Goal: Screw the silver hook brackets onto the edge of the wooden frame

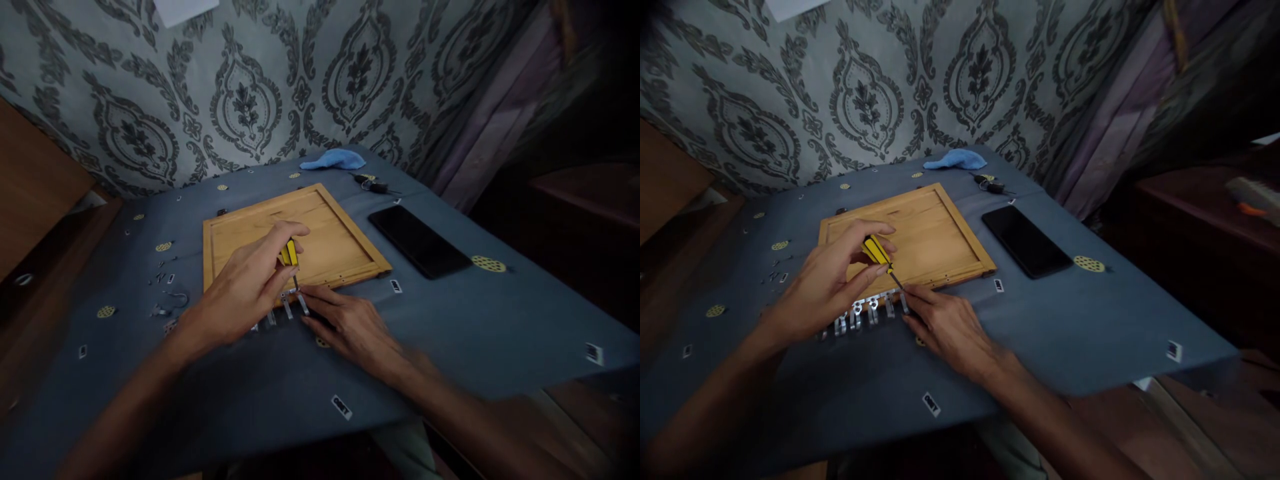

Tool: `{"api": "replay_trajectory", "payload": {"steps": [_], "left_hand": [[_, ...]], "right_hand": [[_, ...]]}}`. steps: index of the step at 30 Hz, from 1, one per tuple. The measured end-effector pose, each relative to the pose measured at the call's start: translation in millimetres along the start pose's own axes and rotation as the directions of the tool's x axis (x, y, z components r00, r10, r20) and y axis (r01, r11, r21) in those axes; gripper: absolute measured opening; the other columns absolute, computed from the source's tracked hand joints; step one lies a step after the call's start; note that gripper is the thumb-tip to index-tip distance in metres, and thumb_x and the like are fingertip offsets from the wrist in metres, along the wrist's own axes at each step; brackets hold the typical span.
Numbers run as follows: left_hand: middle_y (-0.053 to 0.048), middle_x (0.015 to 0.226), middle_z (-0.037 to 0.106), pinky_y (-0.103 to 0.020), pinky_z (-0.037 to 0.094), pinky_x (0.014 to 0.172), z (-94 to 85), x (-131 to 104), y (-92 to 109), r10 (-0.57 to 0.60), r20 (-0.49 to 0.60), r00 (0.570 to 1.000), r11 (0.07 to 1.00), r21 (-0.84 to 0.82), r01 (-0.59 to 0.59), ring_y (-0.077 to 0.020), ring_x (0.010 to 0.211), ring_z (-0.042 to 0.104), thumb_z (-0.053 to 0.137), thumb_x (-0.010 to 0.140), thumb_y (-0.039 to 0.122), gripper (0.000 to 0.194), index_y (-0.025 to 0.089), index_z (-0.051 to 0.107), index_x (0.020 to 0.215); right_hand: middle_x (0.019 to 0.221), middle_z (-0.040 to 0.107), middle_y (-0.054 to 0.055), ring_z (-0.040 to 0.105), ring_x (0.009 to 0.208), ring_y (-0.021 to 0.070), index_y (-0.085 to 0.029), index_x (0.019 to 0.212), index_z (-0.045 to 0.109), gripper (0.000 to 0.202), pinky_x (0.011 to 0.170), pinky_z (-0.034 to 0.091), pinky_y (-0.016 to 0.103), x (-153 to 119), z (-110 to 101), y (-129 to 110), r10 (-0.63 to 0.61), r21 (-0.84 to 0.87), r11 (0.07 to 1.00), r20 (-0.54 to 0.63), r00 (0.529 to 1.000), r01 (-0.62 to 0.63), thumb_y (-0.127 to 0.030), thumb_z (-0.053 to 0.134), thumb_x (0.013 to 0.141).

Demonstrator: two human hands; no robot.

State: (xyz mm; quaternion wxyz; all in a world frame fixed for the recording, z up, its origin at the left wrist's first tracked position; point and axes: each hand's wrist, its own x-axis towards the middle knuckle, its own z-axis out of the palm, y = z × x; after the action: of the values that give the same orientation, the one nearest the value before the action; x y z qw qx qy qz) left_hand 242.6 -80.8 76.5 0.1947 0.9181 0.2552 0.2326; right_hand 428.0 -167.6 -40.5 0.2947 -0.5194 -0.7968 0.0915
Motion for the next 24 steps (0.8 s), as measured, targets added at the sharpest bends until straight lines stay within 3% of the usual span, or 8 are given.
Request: {"api": "replay_trajectory", "payload": {"steps": [5,10,13,18,24], "left_hand": [[-0.003,0.11,0.072,-0.028,0.055,0.078,3.8,-0.9,-1.0,0.032,-0.04,0.999,0.999,0.04,-0.03,-0.0164,0.088,0.072,0.058,0.096,0.014,0.032,0.023,0.053,0.127],[0.003,0.084,0.066,-0.025,0.049,0.063,8.7,-0.4,-1.2,0.02,-0.14,0.99,0.993,0.117,-0.003,-0.0141,0.07,0.064,0.066,0.093,0.019,0.021,0.021,0.055,0.111],[0.003,0.08,0.063,-0.025,0.046,0.06,10.0,0.4,-1.5,-0.008,-0.159,0.987,0.993,0.119,0.028,-0.0137,0.067,0.062,0.068,0.092,0.019,0.021,0.02,0.055,0.109],[0.001,0.097,0.068,-0.026,0.052,0.069,11.2,1.2,-2.4,-0.007,-0.171,0.985,0.993,0.112,0.026,-0.0132,0.074,0.065,0.067,0.093,0.019,0.022,0.02,0.056,0.113],[-0.004,0.12,0.068,-0.03,0.055,0.089,10.9,1.7,-6.4,0.023,-0.159,0.987,1.0,0.013,-0.022,-0.0178,0.101,0.07,0.061,0.093,0.011,0.037,0.02,0.054,0.128]], "right_hand": [[0.132,0.072,0.012,0.076,0.106,0.0278,-0.017,0.124,0.073,0.029,0.08,0.066,0.039,-0.5,0.5,0.2,-0.005,-0.01,1.0,-0.007,1.0,0.005,-0.023,0.056,0.101],[0.133,0.072,0.012,0.076,0.107,0.0282,-0.018,0.128,0.071,0.032,0.081,0.067,0.041,-0.5,0.5,0.3,0.005,0.001,1.0,0.006,1.0,-0.005,-0.022,0.056,0.1],[0.134,0.071,0.013,0.076,0.108,0.0282,-0.016,0.128,0.071,0.032,0.084,0.066,0.04,-0.1,1.4,1.0,0.004,-0.006,1.0,0.005,1.0,-0.004,-0.022,0.056,0.1],[0.133,0.072,0.013,0.076,0.106,0.0288,-0.016,0.127,0.072,0.031,0.083,0.066,0.04,-0.3,2.2,1.8,-0.009,-0.003,1.0,-0.005,1.0,0.009,-0.023,0.057,0.1],[0.133,0.072,0.013,0.076,0.108,0.0276,-0.017,0.129,0.071,0.032,0.085,0.066,0.039,-0.8,0.1,1.5,-0.009,-0.009,1.0,-0.001,1.0,0.009,-0.022,0.058,0.1]]}}
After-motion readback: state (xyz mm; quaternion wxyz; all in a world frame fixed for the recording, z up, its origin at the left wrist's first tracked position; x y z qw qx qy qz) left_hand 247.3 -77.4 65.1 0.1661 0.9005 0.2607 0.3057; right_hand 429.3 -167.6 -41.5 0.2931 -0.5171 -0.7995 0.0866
